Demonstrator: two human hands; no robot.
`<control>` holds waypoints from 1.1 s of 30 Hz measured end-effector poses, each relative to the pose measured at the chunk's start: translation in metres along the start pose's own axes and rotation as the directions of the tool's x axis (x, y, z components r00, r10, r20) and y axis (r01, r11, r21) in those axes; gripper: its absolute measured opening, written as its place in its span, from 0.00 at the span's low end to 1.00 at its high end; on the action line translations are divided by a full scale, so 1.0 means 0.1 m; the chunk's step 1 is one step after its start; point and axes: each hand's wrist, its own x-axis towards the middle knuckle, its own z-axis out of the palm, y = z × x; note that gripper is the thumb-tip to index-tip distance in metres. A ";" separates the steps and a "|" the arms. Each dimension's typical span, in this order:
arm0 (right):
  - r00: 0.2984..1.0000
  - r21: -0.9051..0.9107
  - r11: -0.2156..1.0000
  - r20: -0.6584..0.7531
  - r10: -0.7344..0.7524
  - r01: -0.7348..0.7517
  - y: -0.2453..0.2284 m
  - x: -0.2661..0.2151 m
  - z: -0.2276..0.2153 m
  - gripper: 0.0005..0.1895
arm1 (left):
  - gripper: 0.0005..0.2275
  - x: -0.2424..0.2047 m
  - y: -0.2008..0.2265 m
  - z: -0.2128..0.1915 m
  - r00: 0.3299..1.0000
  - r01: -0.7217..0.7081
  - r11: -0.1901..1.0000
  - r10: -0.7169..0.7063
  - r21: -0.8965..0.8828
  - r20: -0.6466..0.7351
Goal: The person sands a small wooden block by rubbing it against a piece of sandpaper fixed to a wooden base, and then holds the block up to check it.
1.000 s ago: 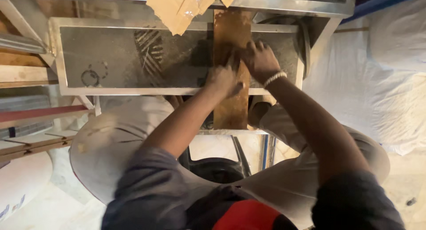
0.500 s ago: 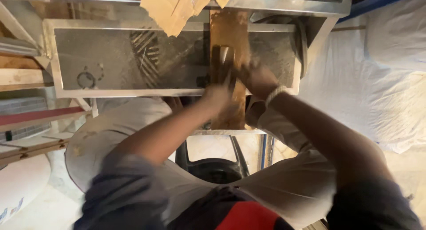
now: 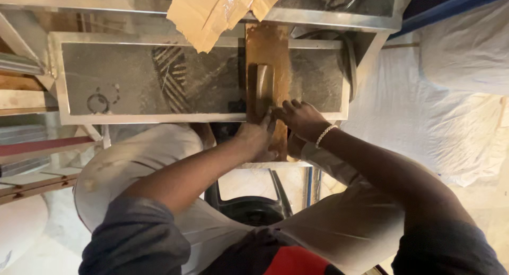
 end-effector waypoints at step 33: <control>0.869 0.991 -0.135 0.058 0.491 0.011 -0.51 0.03 -2.17 0.09 | 0.15 1.00 -1.24 -2.36 0.846 0.324 -0.428 -0.268 -0.844 0.461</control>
